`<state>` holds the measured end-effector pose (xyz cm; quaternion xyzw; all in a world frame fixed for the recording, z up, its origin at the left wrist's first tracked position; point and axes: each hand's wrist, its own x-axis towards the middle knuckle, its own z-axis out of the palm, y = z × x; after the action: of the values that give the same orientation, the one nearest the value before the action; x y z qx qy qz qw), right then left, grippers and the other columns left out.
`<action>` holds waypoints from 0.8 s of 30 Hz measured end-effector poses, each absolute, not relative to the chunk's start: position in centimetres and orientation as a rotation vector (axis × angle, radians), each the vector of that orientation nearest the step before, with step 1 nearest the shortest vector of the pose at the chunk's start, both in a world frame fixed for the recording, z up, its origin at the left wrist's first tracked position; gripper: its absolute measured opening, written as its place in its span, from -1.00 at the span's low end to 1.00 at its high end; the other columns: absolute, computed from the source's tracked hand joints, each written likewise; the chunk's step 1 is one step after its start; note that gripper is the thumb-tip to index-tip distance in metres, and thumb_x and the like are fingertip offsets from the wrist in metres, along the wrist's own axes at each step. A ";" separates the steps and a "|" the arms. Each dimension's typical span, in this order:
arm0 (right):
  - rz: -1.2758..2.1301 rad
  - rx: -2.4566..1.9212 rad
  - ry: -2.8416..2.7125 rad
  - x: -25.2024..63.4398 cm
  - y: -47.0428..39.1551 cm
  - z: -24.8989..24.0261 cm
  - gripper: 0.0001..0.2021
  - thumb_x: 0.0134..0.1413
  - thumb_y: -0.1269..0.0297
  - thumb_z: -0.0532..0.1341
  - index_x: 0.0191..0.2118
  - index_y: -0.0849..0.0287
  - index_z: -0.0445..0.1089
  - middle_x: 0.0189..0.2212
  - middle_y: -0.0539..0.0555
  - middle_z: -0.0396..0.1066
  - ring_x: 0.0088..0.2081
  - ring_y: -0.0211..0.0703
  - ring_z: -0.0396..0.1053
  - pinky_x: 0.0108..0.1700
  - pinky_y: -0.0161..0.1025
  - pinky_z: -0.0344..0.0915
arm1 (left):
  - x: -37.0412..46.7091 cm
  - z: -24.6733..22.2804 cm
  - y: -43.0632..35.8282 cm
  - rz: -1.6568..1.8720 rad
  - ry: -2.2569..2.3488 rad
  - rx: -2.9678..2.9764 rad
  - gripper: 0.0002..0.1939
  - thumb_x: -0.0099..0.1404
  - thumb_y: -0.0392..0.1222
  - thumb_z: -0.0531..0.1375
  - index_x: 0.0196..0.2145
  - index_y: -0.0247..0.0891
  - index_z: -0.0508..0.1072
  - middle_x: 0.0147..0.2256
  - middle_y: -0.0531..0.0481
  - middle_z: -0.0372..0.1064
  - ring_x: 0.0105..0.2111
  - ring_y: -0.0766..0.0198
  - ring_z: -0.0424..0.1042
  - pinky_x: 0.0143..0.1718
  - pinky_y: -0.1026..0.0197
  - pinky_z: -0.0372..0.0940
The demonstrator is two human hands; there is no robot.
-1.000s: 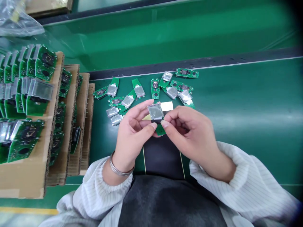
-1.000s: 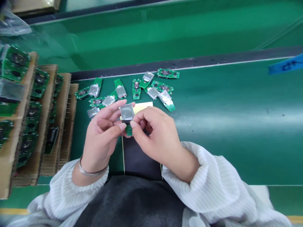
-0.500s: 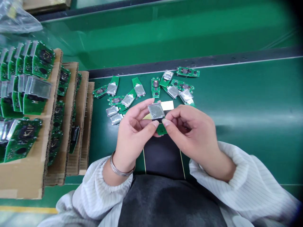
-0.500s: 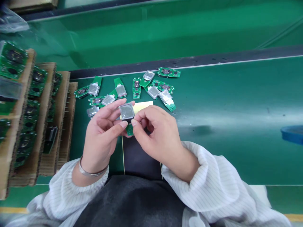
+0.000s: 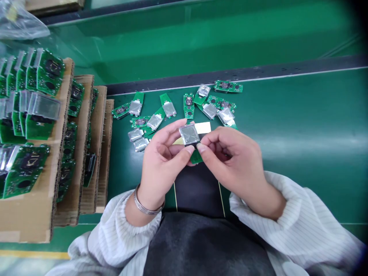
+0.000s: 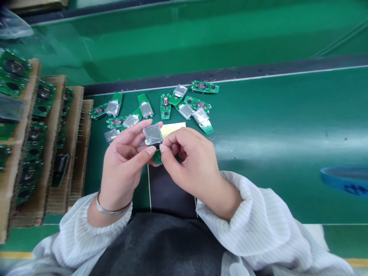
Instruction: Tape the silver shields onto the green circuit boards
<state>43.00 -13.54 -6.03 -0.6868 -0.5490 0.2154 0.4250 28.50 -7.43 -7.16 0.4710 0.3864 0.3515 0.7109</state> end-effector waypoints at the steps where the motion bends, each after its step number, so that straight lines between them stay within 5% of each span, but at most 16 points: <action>1: 0.534 -1.713 -1.376 43.0 -13.6 -6.1 -0.85 0.14 0.42 0.23 -0.43 0.09 0.33 -0.55 -0.06 0.34 -0.57 -0.30 0.18 -0.54 -0.27 0.12 | 28.5 -7.2 -7.4 0.784 0.855 1.046 -0.55 0.24 -0.27 0.39 0.08 -0.10 0.51 0.09 -0.07 0.55 -0.28 0.25 0.63 -0.43 0.32 0.54; 24: 0.462 -1.653 -1.391 43.1 -13.3 -6.5 -0.86 0.11 0.44 0.24 -0.44 0.12 0.35 -0.58 -0.08 0.29 -0.58 -0.34 0.14 -0.55 -0.31 0.09 | 28.9 -7.6 -7.8 0.941 0.855 1.207 -0.57 0.24 -0.37 0.37 0.06 -0.16 0.52 -0.01 -0.07 0.60 -0.33 0.29 0.63 -0.40 0.36 0.54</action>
<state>43.06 -13.33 -6.46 -0.6683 -0.5625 0.1868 0.4495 28.90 -7.80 -7.59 0.5293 0.3747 0.4125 0.6398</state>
